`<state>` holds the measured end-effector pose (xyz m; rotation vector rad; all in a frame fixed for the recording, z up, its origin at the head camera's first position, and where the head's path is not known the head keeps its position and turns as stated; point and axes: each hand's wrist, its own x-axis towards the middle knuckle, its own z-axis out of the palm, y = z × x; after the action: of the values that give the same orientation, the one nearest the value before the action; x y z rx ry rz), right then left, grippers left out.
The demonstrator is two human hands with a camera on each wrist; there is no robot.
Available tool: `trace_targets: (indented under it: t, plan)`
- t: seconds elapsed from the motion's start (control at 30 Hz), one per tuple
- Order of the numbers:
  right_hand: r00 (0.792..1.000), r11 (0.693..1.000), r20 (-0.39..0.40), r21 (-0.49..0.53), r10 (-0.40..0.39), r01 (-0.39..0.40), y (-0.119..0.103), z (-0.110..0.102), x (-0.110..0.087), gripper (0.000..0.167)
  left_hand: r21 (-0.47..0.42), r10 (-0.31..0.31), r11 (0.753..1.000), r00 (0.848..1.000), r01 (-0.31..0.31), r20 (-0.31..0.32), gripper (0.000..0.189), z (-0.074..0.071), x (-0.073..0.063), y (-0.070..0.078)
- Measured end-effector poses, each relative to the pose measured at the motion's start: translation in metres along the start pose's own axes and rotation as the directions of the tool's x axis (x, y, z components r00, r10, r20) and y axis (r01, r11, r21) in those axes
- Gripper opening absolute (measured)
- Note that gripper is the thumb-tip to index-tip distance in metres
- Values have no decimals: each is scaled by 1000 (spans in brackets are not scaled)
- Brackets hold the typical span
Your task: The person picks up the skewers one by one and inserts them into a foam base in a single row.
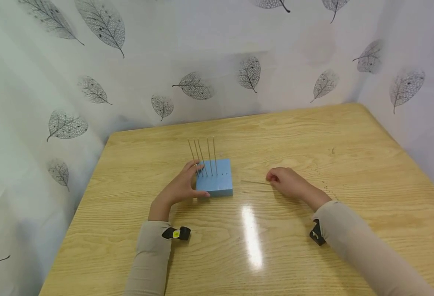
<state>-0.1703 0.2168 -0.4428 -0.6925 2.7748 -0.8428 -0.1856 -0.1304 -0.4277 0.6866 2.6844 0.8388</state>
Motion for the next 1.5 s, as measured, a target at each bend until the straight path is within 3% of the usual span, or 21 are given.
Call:
trace_targets:
  t: [0.3, 0.5, 0.6, 0.83, 1.0, 1.1, 1.37, 1.5]
  plan:
    - [990, 995, -121, -74, -77, 69, -9, -8, 1, 14, 2, 1, 1000, 1000, -1, -6, 96, 1, -1, -1]
    - [964, 992, -239, -75, -113, 97, -22, -22, 6, 12, 13, 2, 1000, 1000, -2, -3, 97, 1, 0, -3]
    - [936, 991, -326, -51, -132, 122, -30, -28, 11, 9, 11, 2, 1000, 1000, -2, 1, 97, 2, 1, -4]
    - [838, 976, -513, 5, -184, 218, -49, -34, 23, 7, 15, -1, 1000, 1000, 1, 8, 97, 1, 1, -5]
    - [785, 944, -590, 110, -189, 310, -62, -29, 30, 8, 16, 3, 1000, 1000, -3, 9, 97, -1, 0, -4]
    - [764, 922, -610, 139, -208, 362, -71, -27, 34, 11, 13, 5, 1000, 1000, -5, 7, 97, -2, 0, -3]
    - [759, 886, -604, 178, -245, 428, -106, -28, 36, 9, 24, -2, 1000, 1000, 2, 16, 97, -3, 1, -4]
    - [759, 864, -600, 214, -252, 456, -103, -21, 46, 10, 23, 0, 1000, 1000, -1, 16, 97, -3, 0, -4]
